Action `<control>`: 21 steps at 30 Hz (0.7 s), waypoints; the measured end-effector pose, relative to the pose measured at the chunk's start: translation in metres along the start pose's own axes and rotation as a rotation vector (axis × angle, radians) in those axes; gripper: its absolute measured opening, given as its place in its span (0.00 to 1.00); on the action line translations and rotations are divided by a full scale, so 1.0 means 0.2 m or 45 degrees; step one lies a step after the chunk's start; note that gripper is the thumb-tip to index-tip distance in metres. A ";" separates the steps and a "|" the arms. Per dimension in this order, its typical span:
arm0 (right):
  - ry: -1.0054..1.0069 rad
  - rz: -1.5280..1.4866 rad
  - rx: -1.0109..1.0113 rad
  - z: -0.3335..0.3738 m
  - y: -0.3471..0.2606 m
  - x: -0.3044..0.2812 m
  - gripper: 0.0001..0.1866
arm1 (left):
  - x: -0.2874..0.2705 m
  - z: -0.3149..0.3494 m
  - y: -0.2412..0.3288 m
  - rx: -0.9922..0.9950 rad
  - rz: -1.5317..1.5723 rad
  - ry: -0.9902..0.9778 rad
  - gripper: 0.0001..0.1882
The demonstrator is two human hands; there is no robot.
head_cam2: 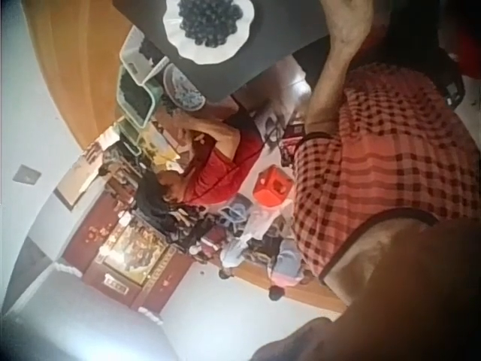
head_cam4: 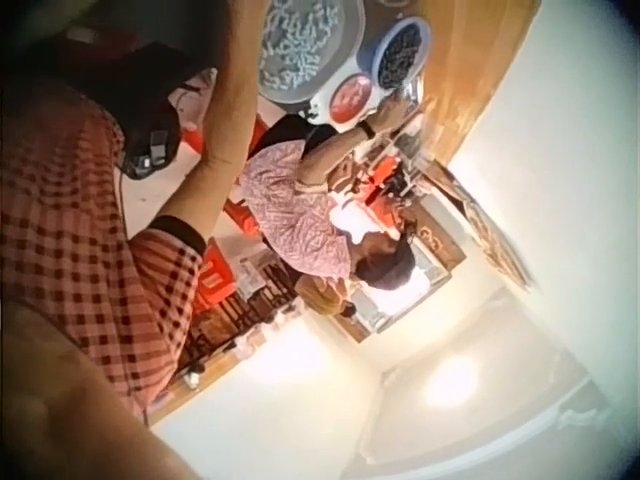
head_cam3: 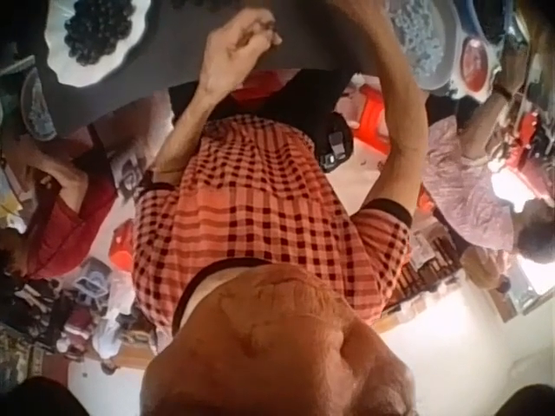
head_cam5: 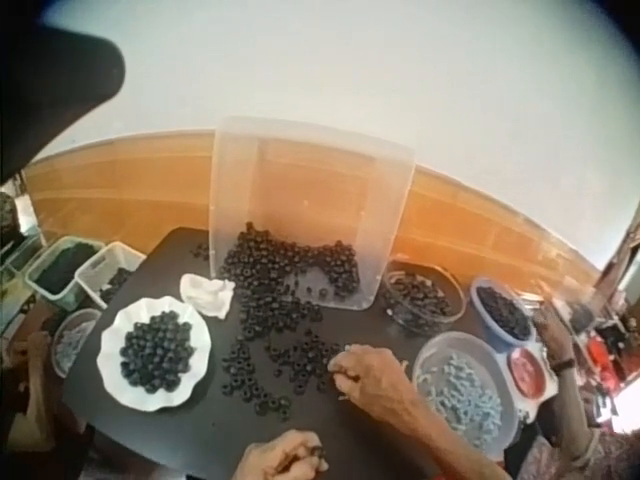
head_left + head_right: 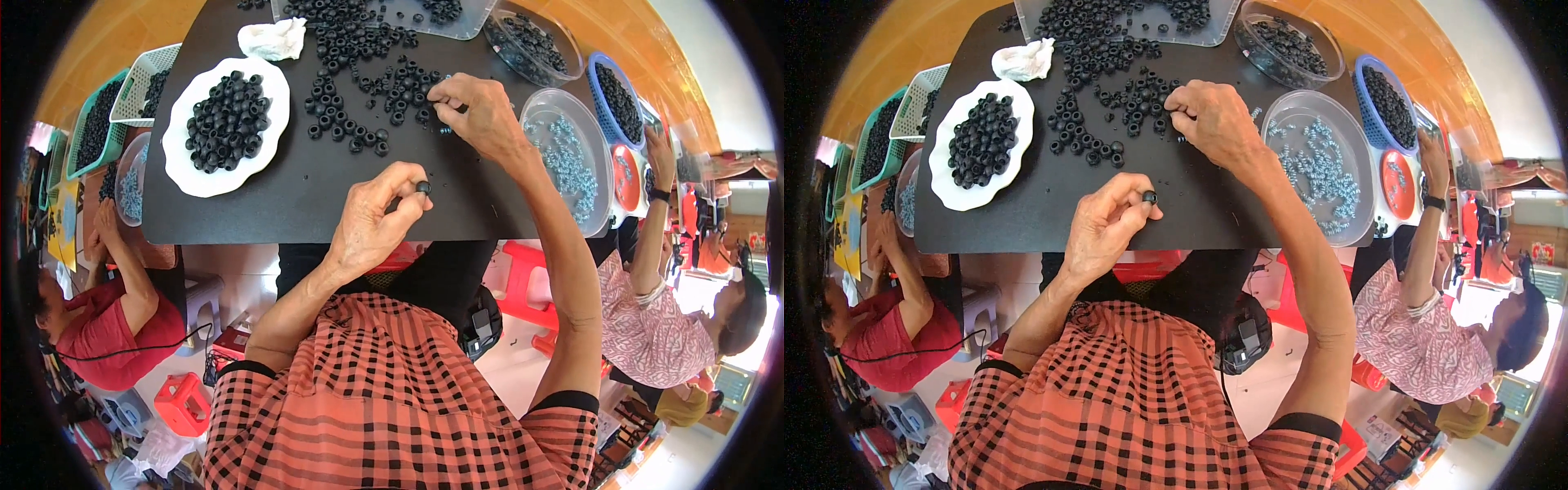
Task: The person assembles small parts by picking up black plastic pieces and light blue coils from the table and trays and inserting the coils into the black pieces by hand.
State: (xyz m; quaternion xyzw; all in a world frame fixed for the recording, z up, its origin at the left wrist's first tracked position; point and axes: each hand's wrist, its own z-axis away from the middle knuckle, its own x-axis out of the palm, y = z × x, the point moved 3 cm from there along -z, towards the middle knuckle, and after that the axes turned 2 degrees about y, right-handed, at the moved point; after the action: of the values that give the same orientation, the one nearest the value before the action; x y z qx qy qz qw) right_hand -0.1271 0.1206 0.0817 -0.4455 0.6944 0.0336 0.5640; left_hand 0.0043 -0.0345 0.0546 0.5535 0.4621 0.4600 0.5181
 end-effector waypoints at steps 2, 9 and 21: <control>0.000 -0.044 0.037 -0.01 -0.01 0.00 0.08 | 0.00 0.00 -0.01 -0.018 0.002 -0.005 0.08; -0.040 -0.048 0.031 -0.01 0.00 0.01 0.09 | 0.01 -0.01 -0.02 0.019 -0.019 0.011 0.08; 0.013 -0.054 0.165 0.09 0.00 -0.13 0.07 | -0.01 0.01 -0.03 -0.041 -0.007 -0.020 0.09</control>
State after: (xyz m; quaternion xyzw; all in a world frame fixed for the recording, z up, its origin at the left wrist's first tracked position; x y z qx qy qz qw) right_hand -0.1153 0.1464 0.0969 -0.4229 0.6885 -0.0256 0.5887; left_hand 0.0051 -0.0355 0.0476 0.5474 0.4522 0.4616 0.5318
